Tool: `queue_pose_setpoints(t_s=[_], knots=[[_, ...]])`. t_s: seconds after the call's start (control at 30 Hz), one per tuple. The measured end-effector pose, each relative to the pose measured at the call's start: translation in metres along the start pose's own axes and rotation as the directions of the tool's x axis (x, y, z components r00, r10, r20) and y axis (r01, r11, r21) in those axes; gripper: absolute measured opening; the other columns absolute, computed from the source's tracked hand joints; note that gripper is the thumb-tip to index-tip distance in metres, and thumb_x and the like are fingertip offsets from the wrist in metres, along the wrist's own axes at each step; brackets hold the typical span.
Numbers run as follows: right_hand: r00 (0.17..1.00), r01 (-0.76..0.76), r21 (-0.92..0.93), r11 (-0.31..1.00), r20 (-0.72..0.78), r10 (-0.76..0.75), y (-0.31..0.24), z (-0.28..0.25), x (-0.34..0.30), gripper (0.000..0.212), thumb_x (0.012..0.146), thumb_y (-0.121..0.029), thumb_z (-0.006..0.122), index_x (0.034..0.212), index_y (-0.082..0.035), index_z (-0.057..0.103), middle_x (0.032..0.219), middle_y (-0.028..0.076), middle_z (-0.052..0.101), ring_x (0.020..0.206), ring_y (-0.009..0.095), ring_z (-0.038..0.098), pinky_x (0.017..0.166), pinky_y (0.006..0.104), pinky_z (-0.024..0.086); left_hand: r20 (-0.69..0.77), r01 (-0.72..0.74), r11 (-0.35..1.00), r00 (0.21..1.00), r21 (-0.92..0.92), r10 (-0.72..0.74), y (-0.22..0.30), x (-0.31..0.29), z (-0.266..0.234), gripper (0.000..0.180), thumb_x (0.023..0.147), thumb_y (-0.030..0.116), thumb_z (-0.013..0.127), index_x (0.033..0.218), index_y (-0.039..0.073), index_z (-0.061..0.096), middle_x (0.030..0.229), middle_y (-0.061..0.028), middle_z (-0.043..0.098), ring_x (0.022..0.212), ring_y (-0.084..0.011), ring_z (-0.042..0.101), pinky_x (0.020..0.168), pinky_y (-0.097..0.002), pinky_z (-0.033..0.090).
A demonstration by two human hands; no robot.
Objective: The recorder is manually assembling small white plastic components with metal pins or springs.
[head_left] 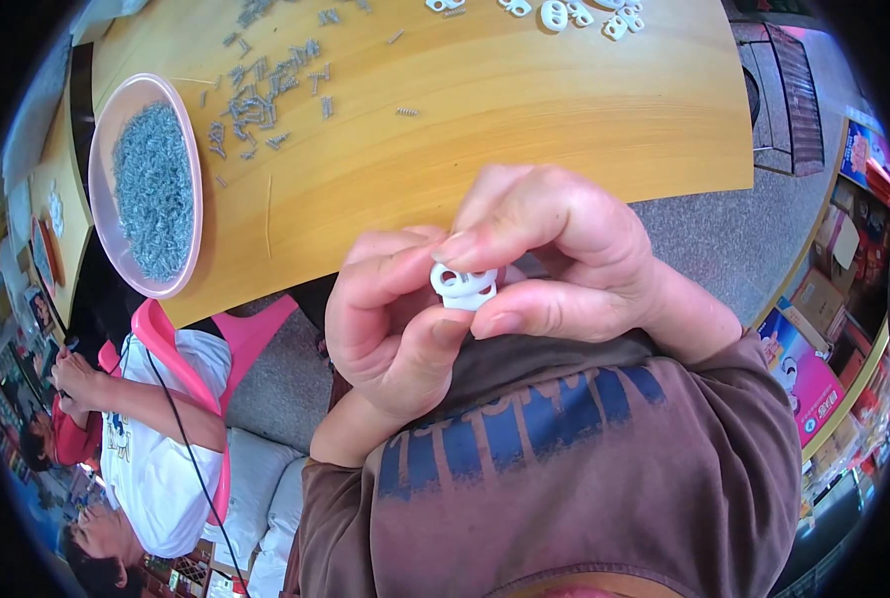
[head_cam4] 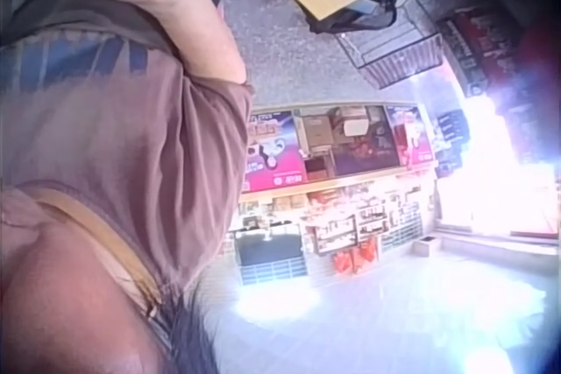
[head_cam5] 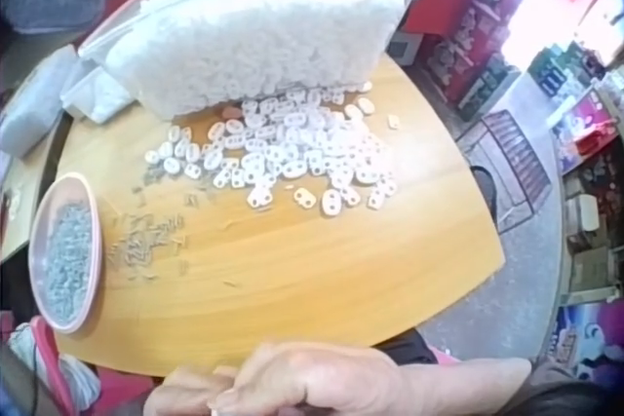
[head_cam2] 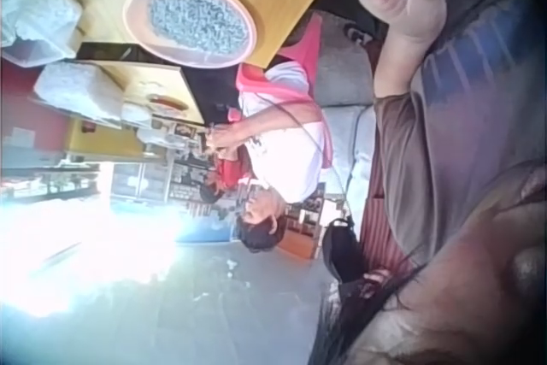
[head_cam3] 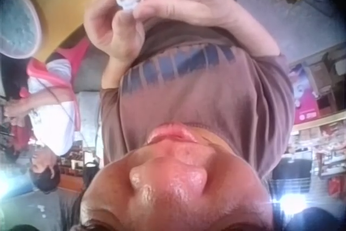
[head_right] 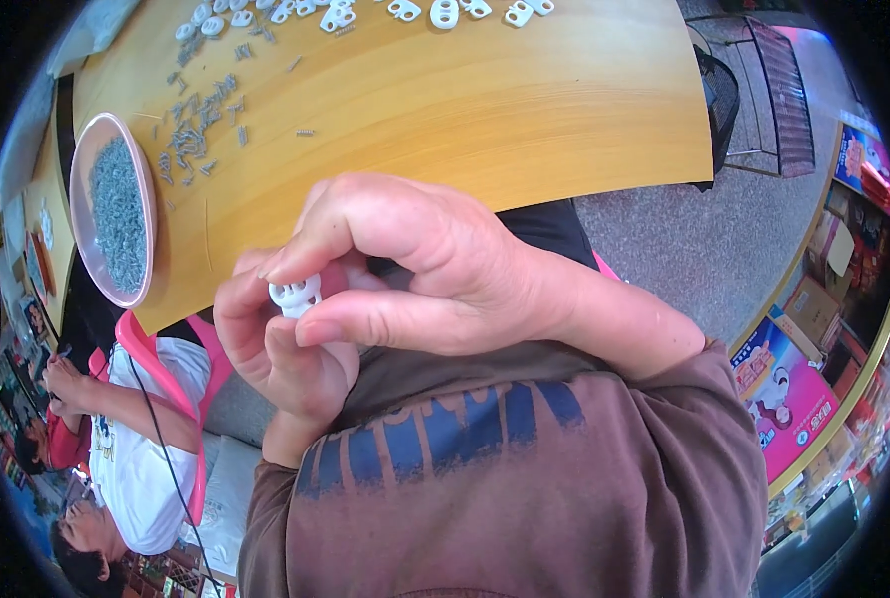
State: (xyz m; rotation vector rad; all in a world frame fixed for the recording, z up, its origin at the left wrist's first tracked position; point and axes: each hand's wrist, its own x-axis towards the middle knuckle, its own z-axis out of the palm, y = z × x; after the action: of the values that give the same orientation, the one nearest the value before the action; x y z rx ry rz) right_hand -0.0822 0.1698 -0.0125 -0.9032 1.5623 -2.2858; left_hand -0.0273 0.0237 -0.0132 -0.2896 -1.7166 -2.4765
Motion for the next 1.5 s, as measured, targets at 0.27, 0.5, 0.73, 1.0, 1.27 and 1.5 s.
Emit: queue_pose_setpoints(t_s=[0.27, 0.5, 0.73, 1.0, 1.27, 1.5], knots=[[0.993, -0.108, 0.148, 0.983, 0.057, 0.100, -0.005, -0.002, 0.000, 0.029, 0.071, -0.003, 0.067, 0.096, 0.001, 0.054, 0.087, 0.012, 0.058, 0.073, 0.016, 0.054, 0.063, 0.0250, 0.043, -0.003, -0.058, 0.991, 0.998, 0.122, 0.059, 0.001, -0.008, 0.002, 0.035, 0.083, 0.012, 0.056, 0.113, 0.002, 0.042, 0.100, -0.0122, 0.048, 0.087, -0.0180, 0.052, 0.078, -0.0322, 0.042], [0.993, -0.101, 0.138, 0.985, 0.082, 0.091, -0.006, -0.004, -0.003, 0.029, 0.071, -0.002, 0.067, 0.096, 0.003, 0.054, 0.087, 0.013, 0.058, 0.075, 0.018, 0.055, 0.063, 0.0257, 0.044, 0.019, -0.074, 0.991, 0.997, 0.112, 0.072, 0.001, -0.010, 0.006, 0.033, 0.083, 0.012, 0.055, 0.112, 0.002, 0.042, 0.099, -0.0122, 0.047, 0.087, -0.0182, 0.052, 0.078, -0.0320, 0.041], [0.990, -0.119, 0.198, 0.973, 0.093, 0.102, -0.002, -0.005, -0.004, 0.028, 0.071, 0.001, 0.066, 0.095, 0.003, 0.054, 0.089, 0.014, 0.059, 0.077, 0.019, 0.056, 0.065, 0.0273, 0.045, 0.012, -0.084, 0.992, 0.996, 0.096, 0.083, -0.003, -0.011, 0.005, 0.033, 0.084, 0.011, 0.054, 0.113, 0.001, 0.042, 0.099, -0.0127, 0.048, 0.087, -0.0192, 0.051, 0.077, -0.0309, 0.042], [0.990, -0.126, 0.155, 0.980, 0.076, 0.115, -0.001, -0.002, -0.004, 0.027, 0.070, 0.001, 0.067, 0.095, 0.002, 0.055, 0.088, 0.012, 0.059, 0.077, 0.019, 0.056, 0.066, 0.0274, 0.045, -0.018, -0.098, 0.992, 0.995, 0.078, 0.100, -0.007, -0.012, 0.006, 0.031, 0.085, 0.014, 0.052, 0.113, 0.004, 0.042, 0.100, -0.0127, 0.048, 0.087, -0.0186, 0.052, 0.075, -0.0287, 0.043], [0.995, -0.094, 0.073, 0.993, 0.044, 0.091, 0.004, 0.001, -0.004, 0.023, 0.073, -0.003, 0.066, 0.093, 0.000, 0.055, 0.086, 0.010, 0.059, 0.075, 0.018, 0.056, 0.066, 0.0276, 0.045, -0.074, -0.088, 0.992, 0.993, 0.095, 0.095, -0.010, -0.015, 0.004, 0.029, 0.086, 0.016, 0.052, 0.111, 0.004, 0.042, 0.098, -0.0122, 0.049, 0.087, -0.0184, 0.052, 0.073, -0.0279, 0.043], [0.999, -0.010, -0.007, 1.000, 0.032, 0.010, 0.007, 0.004, -0.005, 0.021, 0.074, -0.004, 0.065, 0.092, 0.000, 0.055, 0.084, 0.010, 0.060, 0.073, 0.018, 0.057, 0.063, 0.0273, 0.046, -0.056, -0.108, 0.992, 0.992, 0.064, 0.111, -0.015, -0.017, 0.001, 0.026, 0.086, 0.014, 0.052, 0.108, 0.004, 0.043, 0.095, -0.0116, 0.049, 0.083, -0.0183, 0.052, 0.069, -0.0278, 0.044]])
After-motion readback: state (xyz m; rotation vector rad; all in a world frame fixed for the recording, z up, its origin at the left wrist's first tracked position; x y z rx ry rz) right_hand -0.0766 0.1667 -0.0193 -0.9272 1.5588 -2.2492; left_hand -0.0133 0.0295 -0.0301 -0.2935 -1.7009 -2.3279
